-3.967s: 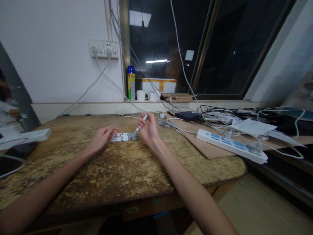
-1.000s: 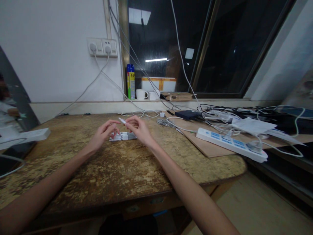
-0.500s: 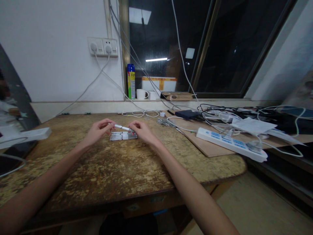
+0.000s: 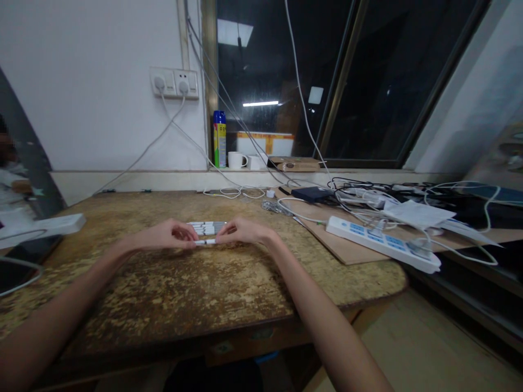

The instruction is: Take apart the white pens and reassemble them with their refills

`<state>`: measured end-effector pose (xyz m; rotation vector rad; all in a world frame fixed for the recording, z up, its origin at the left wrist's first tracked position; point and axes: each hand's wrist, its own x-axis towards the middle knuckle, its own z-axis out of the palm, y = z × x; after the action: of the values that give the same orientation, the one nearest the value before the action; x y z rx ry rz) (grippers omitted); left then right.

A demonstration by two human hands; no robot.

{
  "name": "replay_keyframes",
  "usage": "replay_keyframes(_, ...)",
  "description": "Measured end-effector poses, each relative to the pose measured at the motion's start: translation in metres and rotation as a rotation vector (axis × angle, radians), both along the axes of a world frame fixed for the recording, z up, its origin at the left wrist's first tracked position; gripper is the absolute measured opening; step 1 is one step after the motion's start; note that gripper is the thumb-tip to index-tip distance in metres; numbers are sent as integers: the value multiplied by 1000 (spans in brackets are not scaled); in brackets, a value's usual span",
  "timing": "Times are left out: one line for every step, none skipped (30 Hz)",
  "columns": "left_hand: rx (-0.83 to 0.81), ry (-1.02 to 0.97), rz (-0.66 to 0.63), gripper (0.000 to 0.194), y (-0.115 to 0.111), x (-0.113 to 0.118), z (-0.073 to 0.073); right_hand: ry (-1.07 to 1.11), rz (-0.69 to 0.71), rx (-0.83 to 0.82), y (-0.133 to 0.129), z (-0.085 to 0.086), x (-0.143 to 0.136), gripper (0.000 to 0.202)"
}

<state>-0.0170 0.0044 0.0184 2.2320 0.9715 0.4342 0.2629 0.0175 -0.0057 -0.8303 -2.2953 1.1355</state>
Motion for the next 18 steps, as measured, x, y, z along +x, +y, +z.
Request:
replay_keyframes(-11,44,-20,27,-1,0,-1,-34,17,-10,-1,0,-1,32)
replay_keyframes(-19,79,-44,28,-2,1,-1,-69,28,-20,-2,0,-2,32)
replay_keyframes(-25,106,-69,29,-2,1,-2,-103,35,-30,-3,1,-4,33)
replay_keyframes(-29,126,-91,30,-1,0,-3,-133,40,-41,-4,1,-6,34)
replay_keyframes(-33,140,-111,32,-1,0,-4,-154,43,-50,-5,1,-8,34)
replay_keyframes(-32,150,-127,32,0,0,-5,-167,46,-56,-7,2,-9,34)
replay_keyframes(-27,158,-136,32,1,-1,-5,-172,48,-56,-7,2,-10,33)
replay_keyframes(-23,168,-145,32,1,-1,-6,-175,51,-55,-8,1,-11,32)
replay_keyframes(-20,174,-154,31,2,-1,-7,-175,53,-52,-8,1,-12,31)
replay_keyframes(-20,176,-162,30,2,-1,-8,-176,52,-50,-8,1,-12,30)
replay_keyframes(-23,175,-170,30,3,-2,-9,-175,49,-48,-8,0,-12,29)
replay_keyframes(-27,173,-176,30,3,-2,-9,-173,45,-48,-8,0,-11,29)
replay_keyframes(-30,170,-180,30,4,-2,-10,-170,41,-50,-8,0,-11,29)
replay_keyframes(-30,168,-184,30,4,-2,-11,-167,37,-52,-8,0,-11,28)
replay_keyframes(-26,168,-187,30,5,-2,-12,-166,32,-55,-8,0,-11,28)
replay_keyframes(-20,170,-187,30,6,-2,-13,-168,28,-58,-8,0,-11,27)
replay_keyframes(-13,173,-185,30,6,-2,-13,-170,26,-60,-8,0,-11,27)
replay_keyframes(-7,175,-181,31,7,-3,-14,-172,26,-60,-8,0,-11,26)
